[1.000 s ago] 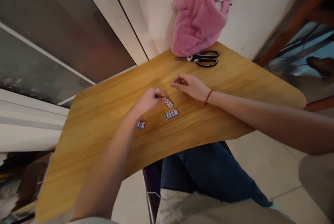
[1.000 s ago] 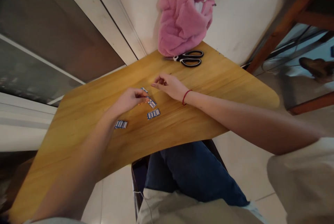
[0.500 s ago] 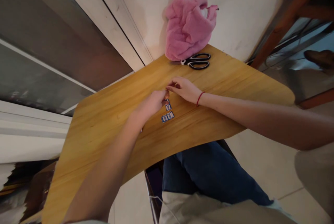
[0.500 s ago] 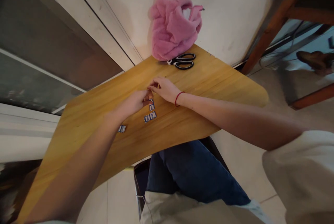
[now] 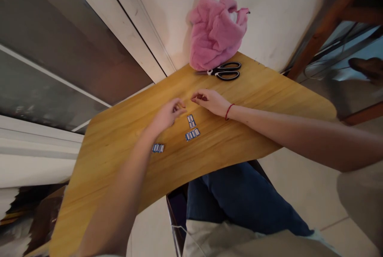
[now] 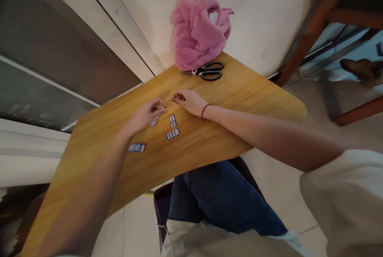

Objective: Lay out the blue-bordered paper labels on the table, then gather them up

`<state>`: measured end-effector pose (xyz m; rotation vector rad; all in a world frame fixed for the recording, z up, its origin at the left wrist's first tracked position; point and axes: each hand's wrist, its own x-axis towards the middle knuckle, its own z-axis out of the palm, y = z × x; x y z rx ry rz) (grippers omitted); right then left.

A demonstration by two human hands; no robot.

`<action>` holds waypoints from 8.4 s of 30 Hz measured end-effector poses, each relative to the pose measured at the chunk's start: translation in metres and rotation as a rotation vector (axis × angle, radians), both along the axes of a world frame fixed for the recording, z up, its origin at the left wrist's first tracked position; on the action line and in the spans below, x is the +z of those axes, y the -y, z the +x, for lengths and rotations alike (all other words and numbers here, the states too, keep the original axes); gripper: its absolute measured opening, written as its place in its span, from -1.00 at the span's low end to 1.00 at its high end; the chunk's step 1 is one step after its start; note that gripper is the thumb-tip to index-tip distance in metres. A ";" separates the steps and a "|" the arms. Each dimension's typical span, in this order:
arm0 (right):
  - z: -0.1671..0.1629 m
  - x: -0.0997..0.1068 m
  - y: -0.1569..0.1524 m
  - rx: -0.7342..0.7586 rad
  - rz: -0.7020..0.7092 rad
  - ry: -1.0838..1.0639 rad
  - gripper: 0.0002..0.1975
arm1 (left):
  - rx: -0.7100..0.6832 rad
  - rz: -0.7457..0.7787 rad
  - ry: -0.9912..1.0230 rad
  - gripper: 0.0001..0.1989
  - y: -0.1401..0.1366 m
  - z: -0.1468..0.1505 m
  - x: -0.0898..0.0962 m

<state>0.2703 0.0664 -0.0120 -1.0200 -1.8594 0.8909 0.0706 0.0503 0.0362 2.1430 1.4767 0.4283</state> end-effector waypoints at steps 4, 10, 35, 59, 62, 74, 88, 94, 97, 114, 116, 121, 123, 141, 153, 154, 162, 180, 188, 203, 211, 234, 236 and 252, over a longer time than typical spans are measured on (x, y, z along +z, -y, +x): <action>0.001 0.000 -0.001 0.002 -0.012 0.000 -0.80 | 0.282 0.120 0.063 -0.91 -0.003 -0.030 0.012; 0.000 0.001 0.000 0.023 -0.010 0.039 -0.79 | 0.333 -0.007 -0.146 -0.72 0.000 -0.055 -0.013; -0.054 0.015 0.011 0.326 0.332 0.617 -0.82 | 0.222 0.138 0.159 -0.82 0.057 -0.051 -0.029; -0.055 0.014 0.027 0.255 0.228 0.693 -0.79 | 0.136 0.058 0.111 -0.96 0.062 -0.045 -0.027; -0.056 0.014 0.027 0.246 0.209 0.674 -0.79 | 0.140 0.046 0.129 -0.95 0.062 -0.046 -0.025; -0.054 0.015 0.026 0.219 0.171 0.608 -0.82 | 0.165 0.024 0.201 -0.94 0.060 -0.046 -0.030; -0.048 0.012 0.005 0.245 0.062 0.399 -0.75 | 0.304 0.123 0.255 -0.93 0.049 -0.028 -0.030; -0.043 0.012 -0.002 0.182 0.099 0.562 -0.73 | 0.274 -0.049 0.371 -0.96 0.031 -0.025 -0.042; -0.043 0.010 -0.002 0.175 0.136 0.593 -0.74 | 0.283 -0.046 0.386 -0.97 0.028 -0.025 -0.044; -0.042 0.006 -0.002 0.117 0.098 0.515 -0.76 | 0.310 0.021 0.223 -0.87 0.022 -0.022 -0.030; -0.041 0.007 -0.004 0.042 0.056 0.419 -0.72 | 0.352 0.057 0.193 -0.86 0.009 -0.023 -0.024; -0.035 0.010 -0.008 -0.118 0.030 0.214 -0.67 | 0.290 -0.030 -0.016 -0.73 -0.023 -0.020 -0.014; -0.035 0.010 -0.009 -0.141 0.030 0.202 -0.68 | 0.235 -0.113 -0.101 -0.75 -0.031 -0.016 -0.012; -0.045 -0.001 -0.012 -0.122 0.042 0.394 -0.74 | 0.315 -0.144 -0.113 -0.81 -0.036 -0.020 -0.023; -0.044 -0.001 -0.013 -0.120 0.025 0.384 -0.72 | 0.367 -0.157 0.107 -0.80 -0.036 -0.032 -0.013; -0.043 0.000 -0.013 -0.119 0.024 0.381 -0.72 | 0.361 -0.160 0.128 -0.83 -0.035 -0.032 -0.010; -0.044 0.001 -0.014 -0.055 0.093 0.330 -0.67 | 0.218 -0.141 0.476 -0.92 -0.019 -0.015 -0.012; -0.041 0.001 -0.019 -0.041 0.183 0.525 -0.81 | 0.191 0.179 0.125 -0.94 -0.002 -0.018 -0.038; -0.041 -0.003 -0.023 0.006 0.138 0.461 -0.77 | 0.217 0.117 0.166 -0.94 -0.001 -0.016 -0.038; -0.042 0.004 -0.017 0.017 0.202 0.551 -0.79 | 0.209 0.158 0.193 -0.97 0.001 -0.011 -0.042; -0.041 0.005 -0.016 -0.008 0.196 0.523 -0.80 | 0.211 0.169 0.206 -0.97 0.002 -0.011 -0.040; -0.036 0.002 -0.014 -0.010 0.003 -0.235 -0.52 | 0.296 -0.216 0.395 -0.88 0.065 -0.016 -0.014; -0.037 0.001 -0.015 -0.002 -0.005 -0.233 -0.53 | 0.323 -0.173 0.393 -0.88 0.068 -0.014 -0.021; -0.038 0.003 -0.013 0.034 -0.028 -0.181 -0.53 | 0.356 -0.100 0.251 -0.97 0.071 -0.005 -0.029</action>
